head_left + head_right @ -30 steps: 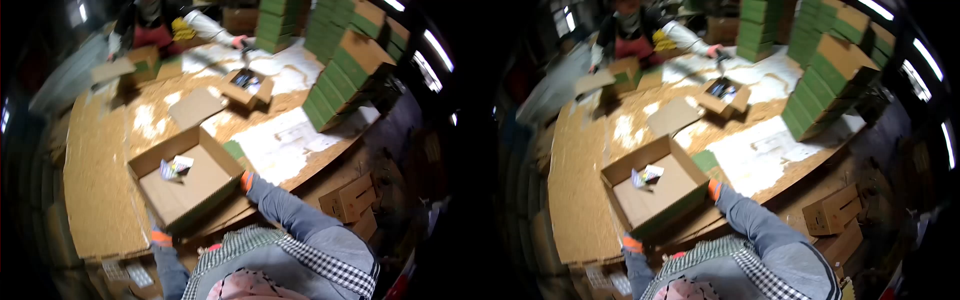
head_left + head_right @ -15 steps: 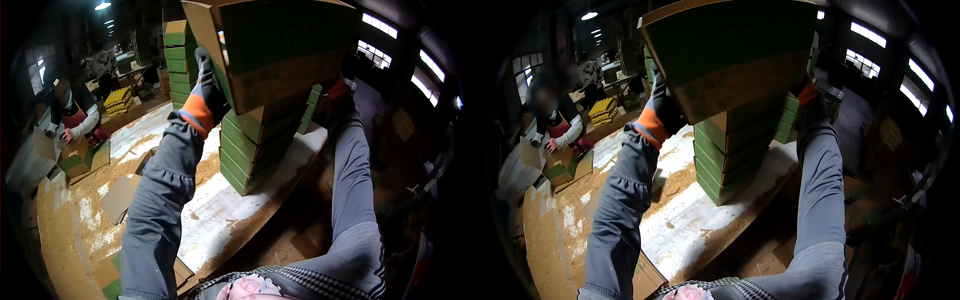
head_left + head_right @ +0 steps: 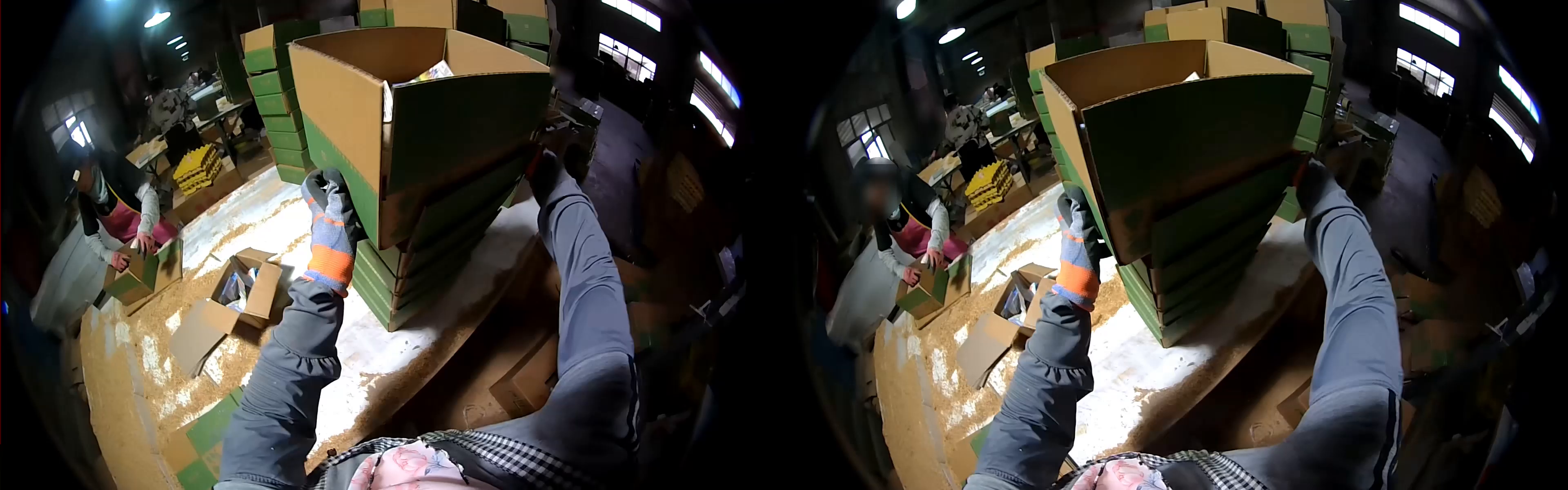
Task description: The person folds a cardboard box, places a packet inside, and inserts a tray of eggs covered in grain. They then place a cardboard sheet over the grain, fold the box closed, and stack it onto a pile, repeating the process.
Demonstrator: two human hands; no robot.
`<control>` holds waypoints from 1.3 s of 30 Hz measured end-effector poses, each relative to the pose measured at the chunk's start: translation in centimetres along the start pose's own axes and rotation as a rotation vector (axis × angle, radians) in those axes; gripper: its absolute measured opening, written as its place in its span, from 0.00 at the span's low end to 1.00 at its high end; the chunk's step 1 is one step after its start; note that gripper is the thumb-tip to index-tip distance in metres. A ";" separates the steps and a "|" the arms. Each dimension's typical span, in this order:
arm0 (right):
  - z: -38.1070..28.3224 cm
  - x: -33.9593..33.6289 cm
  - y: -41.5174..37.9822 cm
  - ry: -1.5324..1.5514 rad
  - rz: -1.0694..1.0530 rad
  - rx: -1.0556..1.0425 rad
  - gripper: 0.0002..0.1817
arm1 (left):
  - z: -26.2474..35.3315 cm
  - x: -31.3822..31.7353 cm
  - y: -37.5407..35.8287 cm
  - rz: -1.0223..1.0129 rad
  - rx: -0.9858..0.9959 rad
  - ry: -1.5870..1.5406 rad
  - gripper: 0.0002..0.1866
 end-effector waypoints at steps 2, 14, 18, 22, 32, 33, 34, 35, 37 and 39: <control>-0.7 1.0 0.9 0.030 0.032 -0.044 0.27 | -1.3 -0.2 -1.0 0.014 0.033 0.111 0.29; 16.2 11.2 -15.5 0.263 -0.106 0.057 0.26 | -24.0 -2.6 -11.6 -0.038 -0.675 -0.675 0.32; 15.5 7.0 -15.6 0.265 -0.165 0.038 0.25 | -20.1 2.3 -13.8 0.131 -0.769 -0.647 0.26; 15.5 2.8 -10.9 0.246 -0.078 0.041 0.25 | -26.2 6.4 -15.3 0.128 -0.862 -0.561 0.35; 20.6 4.2 -6.0 -0.409 0.768 0.108 0.39 | -27.9 14.3 -4.1 -0.403 -0.888 -0.366 0.42; 21.3 6.7 -4.9 -0.483 0.911 0.066 0.45 | -26.5 11.4 -4.3 -0.528 -0.578 -0.202 0.39; 21.9 10.9 -4.0 -0.543 1.017 0.018 0.51 | -24.8 8.5 -4.8 -0.568 -0.291 -0.052 0.35; 20.2 10.0 -3.9 -0.554 0.790 0.359 0.59 | -23.5 3.6 -7.0 -0.669 0.029 0.139 0.31; 20.5 7.6 -1.5 -0.691 0.790 0.218 0.54 | -14.2 -5.7 -12.2 -0.466 -0.230 0.262 0.26; 20.4 6.1 0.1 -0.727 0.836 -0.010 0.50 | -9.9 -18.2 -19.3 -0.254 -0.041 0.660 0.27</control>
Point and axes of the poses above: each hand's wrist, its own y-axis towards the middle knuckle, its own x-axis out of the palm, z = x × y, the point moved 2 cm from there along y, towards the middle knuckle, and after that the axes turned 8 degrees about x, right-handed, at the moved point
